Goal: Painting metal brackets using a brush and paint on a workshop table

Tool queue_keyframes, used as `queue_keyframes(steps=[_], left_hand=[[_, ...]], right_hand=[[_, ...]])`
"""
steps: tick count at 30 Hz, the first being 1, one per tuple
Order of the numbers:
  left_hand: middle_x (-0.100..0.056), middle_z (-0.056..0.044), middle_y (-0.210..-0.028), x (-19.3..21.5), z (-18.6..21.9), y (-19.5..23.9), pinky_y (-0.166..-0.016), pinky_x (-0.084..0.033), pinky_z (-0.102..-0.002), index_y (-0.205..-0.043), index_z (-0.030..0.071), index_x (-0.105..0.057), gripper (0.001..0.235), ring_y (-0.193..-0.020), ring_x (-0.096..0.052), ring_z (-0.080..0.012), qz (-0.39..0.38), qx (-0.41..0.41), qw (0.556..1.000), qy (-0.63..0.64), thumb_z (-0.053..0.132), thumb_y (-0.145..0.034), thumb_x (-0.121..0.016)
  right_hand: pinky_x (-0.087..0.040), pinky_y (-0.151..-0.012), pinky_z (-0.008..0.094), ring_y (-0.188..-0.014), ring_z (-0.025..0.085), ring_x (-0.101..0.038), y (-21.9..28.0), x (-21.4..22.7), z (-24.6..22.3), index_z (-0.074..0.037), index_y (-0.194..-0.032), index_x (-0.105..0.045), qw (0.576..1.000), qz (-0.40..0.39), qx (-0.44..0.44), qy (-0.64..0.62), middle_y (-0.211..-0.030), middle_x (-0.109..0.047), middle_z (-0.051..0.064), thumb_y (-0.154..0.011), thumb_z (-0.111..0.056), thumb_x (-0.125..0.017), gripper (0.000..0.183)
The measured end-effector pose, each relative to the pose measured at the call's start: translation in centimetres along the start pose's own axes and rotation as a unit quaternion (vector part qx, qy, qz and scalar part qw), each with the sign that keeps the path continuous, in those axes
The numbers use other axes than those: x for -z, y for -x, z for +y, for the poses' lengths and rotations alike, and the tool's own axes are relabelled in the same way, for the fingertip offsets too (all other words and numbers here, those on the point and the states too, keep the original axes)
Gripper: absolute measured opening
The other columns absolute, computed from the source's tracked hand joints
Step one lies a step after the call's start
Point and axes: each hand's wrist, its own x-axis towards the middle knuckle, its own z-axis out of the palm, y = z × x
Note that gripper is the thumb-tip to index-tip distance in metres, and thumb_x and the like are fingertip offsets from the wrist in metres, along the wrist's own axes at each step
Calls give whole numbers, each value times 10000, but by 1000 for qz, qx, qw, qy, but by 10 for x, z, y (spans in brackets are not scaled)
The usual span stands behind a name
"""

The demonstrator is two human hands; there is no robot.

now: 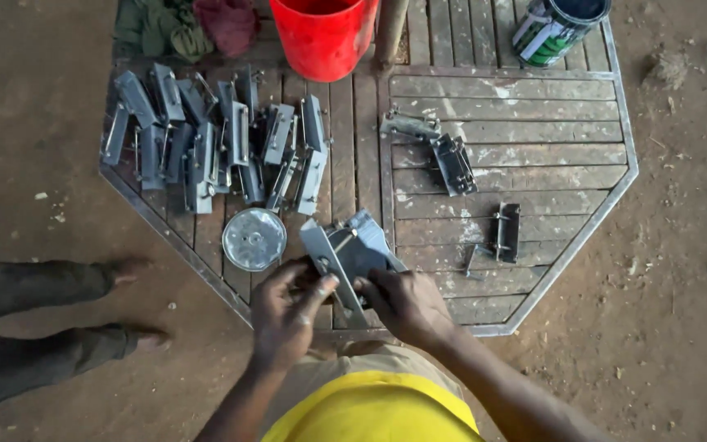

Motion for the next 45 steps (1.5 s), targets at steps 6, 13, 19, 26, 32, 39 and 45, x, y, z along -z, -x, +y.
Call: queue_keyframes(steps=[6, 13, 19, 26, 32, 39, 45], left_hand=[[-643, 13, -670, -3, 1, -8, -548, -423, -285, -732, 136, -688, 218, -592, -520, -118, 41, 18, 999, 19, 280, -887, -741], [-718, -23, -757, 4, 10, -25, -637, -504, -271, -854, 66, -748, 108, -692, -627, -126, 10, -10, 998, 68, 171, -875, -752], [-772, -55, -822, 15, 7, -35, -702, -578, -276, -922, 48, -785, 123, -744, -689, -145, 4, 18, 994, 105, 135, -836, -778], [-671, -4, -731, 44, 10, -48, -633, -452, -270, -833, 67, -760, 173, -687, -580, -130, -18, 18, 998, 63, 239, -850, -752], [-686, -61, -688, 63, 4, -48, -612, -499, -278, -809, 32, -748, 188, -680, -617, -129, -43, 44, 994, 86, 207, -849, -804], [-776, -60, -768, 71, 1, -52, -612, -578, -278, -906, 62, -793, 145, -649, -671, -173, -85, 25, 992, 88, 182, -833, -757], [-780, -49, -785, 76, -2, -60, -659, -551, -285, -885, 72, -793, 166, -689, -670, -176, -66, 34, 995, 65, 220, -811, -772]], right_hand=[[-452, -316, 266, -438, 124, -600, 6, 47, -6, -18, -1167, -609, 980, -45, 171, -96, -729, -674, 75, -1075, -208, -468, 254], [-358, -327, 330, -358, 124, -450, 0, 28, -5, -153, -936, -739, 999, -18, -26, 6, -492, -446, -61, -1030, -542, -281, 608], [-397, -340, 406, -365, 225, -571, -16, 19, -12, -165, -1035, -634, 996, 68, 58, -11, -634, -677, 9, -1027, -376, -489, 256], [-468, -368, 336, -521, 184, -651, -25, 26, -38, -97, -1029, -635, 990, 47, 132, 1, -808, -693, 47, -1040, -351, -433, 325], [-490, -439, 477, -508, 336, -641, -21, -7, -52, -151, -971, -641, 995, 69, 13, 75, -704, -650, 109, -1025, -362, -485, 269], [-366, -386, 396, -345, 224, -472, -14, -29, -54, -206, -897, -575, 994, 50, -53, 82, -474, -485, 5, -1053, -412, -406, 309], [-491, -404, 398, -471, 249, -650, -15, -26, -67, -127, -1143, -536, 993, 115, 32, 9, -842, -774, 30, -1015, -302, -554, 217]])
